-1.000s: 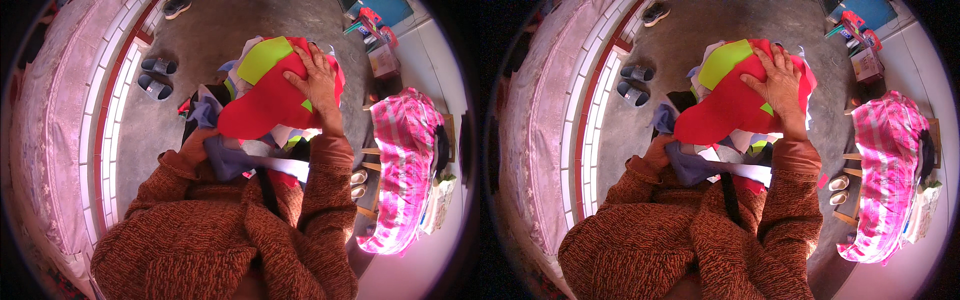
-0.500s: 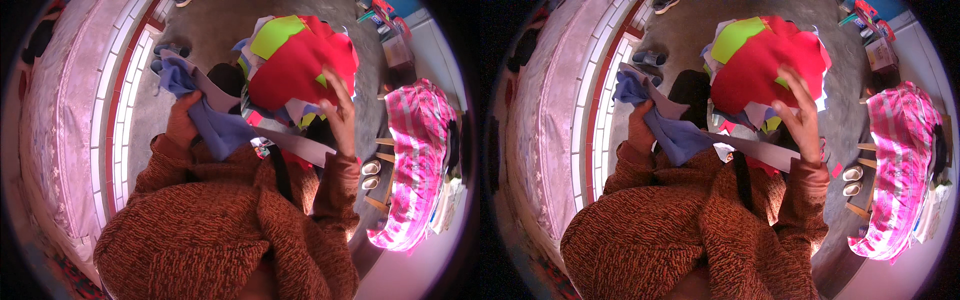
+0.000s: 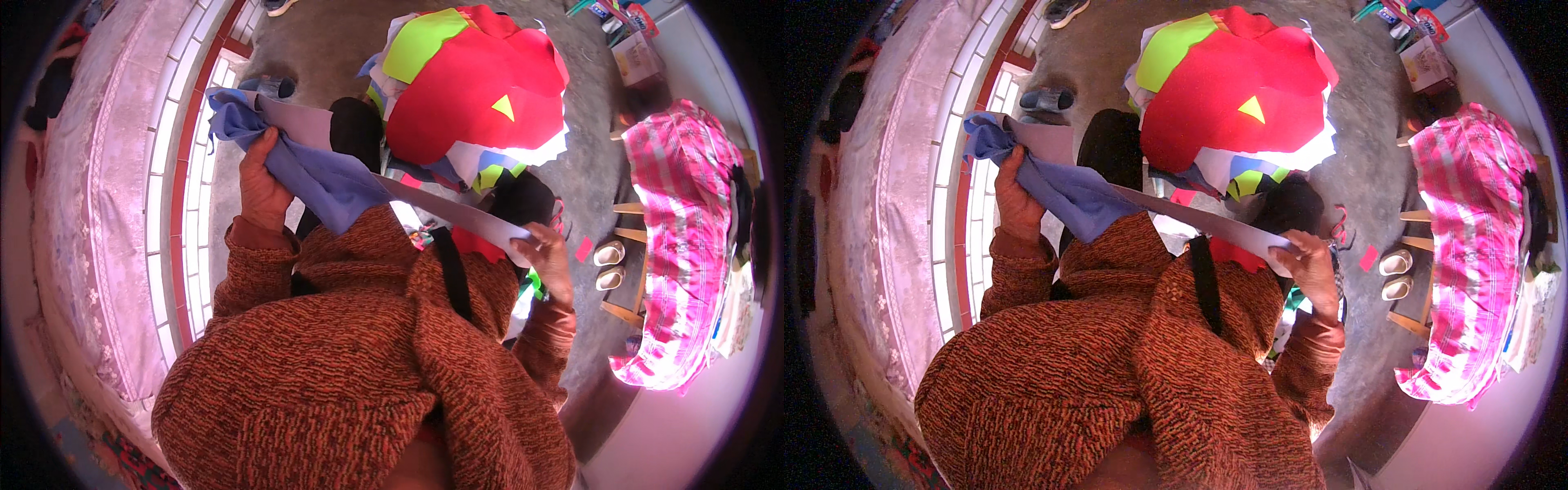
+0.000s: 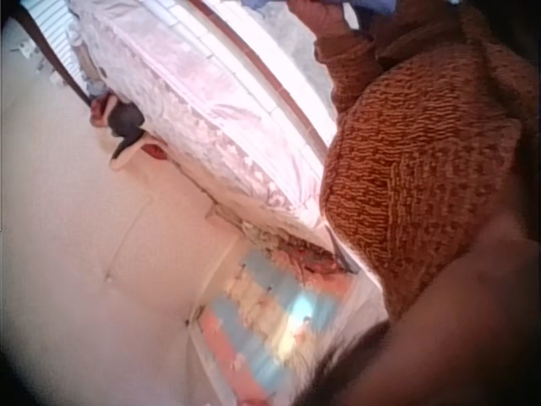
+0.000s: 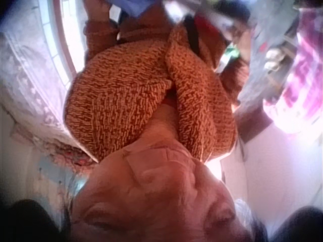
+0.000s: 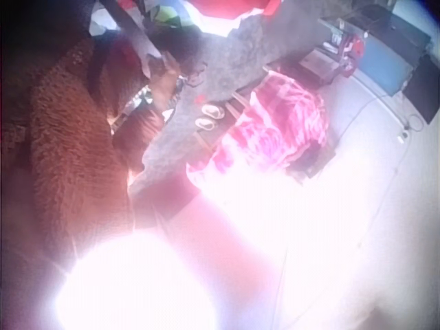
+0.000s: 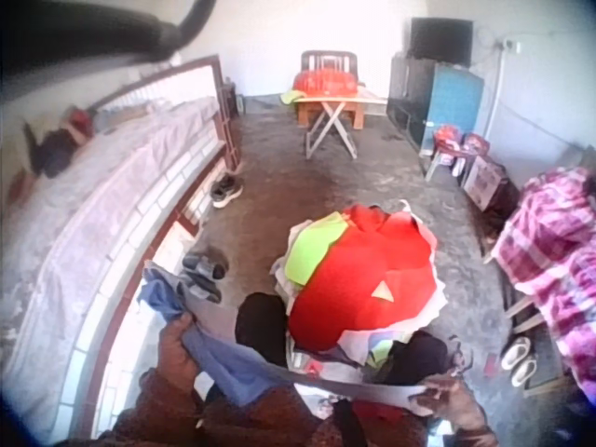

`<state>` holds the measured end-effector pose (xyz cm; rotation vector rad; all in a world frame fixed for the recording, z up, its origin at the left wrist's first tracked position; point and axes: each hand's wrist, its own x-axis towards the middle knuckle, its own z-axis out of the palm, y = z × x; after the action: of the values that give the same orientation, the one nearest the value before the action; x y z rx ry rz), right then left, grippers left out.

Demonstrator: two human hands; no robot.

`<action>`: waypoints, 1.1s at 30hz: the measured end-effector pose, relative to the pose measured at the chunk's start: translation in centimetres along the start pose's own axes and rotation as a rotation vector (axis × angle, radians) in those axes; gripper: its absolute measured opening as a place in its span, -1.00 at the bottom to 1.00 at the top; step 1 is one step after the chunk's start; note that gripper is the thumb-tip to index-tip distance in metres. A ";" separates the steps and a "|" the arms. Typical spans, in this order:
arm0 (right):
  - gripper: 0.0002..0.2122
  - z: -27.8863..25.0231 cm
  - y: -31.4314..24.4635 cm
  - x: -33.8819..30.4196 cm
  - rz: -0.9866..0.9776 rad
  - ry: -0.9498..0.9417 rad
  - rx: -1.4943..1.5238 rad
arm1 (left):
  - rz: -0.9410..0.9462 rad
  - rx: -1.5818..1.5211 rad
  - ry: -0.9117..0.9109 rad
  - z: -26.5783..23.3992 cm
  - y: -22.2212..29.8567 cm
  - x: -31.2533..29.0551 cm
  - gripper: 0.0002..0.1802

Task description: The person sits on the floor and sorts through a large pile of colorful paper or fabric pieces. They pick up individual pieces, inspect them, and place them into a checkered bag or onto a separate pile. The person handles the materials one by one, occasionally adjusting the pile.

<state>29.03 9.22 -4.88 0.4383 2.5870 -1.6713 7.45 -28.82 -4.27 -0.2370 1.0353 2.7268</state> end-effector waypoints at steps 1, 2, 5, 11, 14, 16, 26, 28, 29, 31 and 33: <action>-0.89 -0.5 0.2 -0.4 0.016 -0.013 0.013 | -0.002 -0.004 0.006 0.5 0.2 -0.2 -0.63; -0.89 -1.1 0.6 -0.7 0.032 -0.026 0.027 | -0.005 -0.008 0.012 0.8 0.4 -0.3 -0.64; -0.88 -2.6 1.5 -1.5 0.058 -0.014 -0.001 | 0.002 -0.013 0.036 0.4 0.8 0.2 -0.64; -0.83 -5.0 3.7 -3.6 0.163 0.042 -0.035 | 0.016 -0.012 0.096 -0.3 0.5 1.0 -0.60; -0.82 -6.0 4.1 -4.6 0.171 0.045 0.056 | -0.012 0.007 0.023 -0.9 0.1 1.1 -0.59; -0.82 -6.3 4.4 -5.0 0.221 0.078 0.267 | -0.042 0.022 0.033 -0.8 -0.5 0.9 -0.59; -0.82 0.7 -7.5 0.8 -0.171 0.099 0.436 | -0.203 0.045 -0.098 0.2 -2.0 -1.2 -0.59; -0.78 2.5 -9.3 2.2 -0.133 0.002 0.587 | -0.287 0.060 -0.123 0.4 -2.2 -1.4 -0.57; -0.76 3.5 -9.6 3.1 -0.142 -0.042 0.579 | -0.327 0.071 -0.135 0.8 -2.3 -1.7 -0.55; -0.71 5.7 -10.3 4.5 -0.122 -0.141 0.580 | -0.343 0.048 -0.146 2.9 -2.6 -3.0 -0.58; -0.65 7.5 -11.3 5.4 -0.113 -0.226 0.537 | -0.382 0.071 -0.171 3.8 -3.4 -3.4 -0.58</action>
<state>20.12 -0.66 1.03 0.1004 2.0198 -2.2988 11.30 -24.27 -2.80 -0.1668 0.9287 2.3194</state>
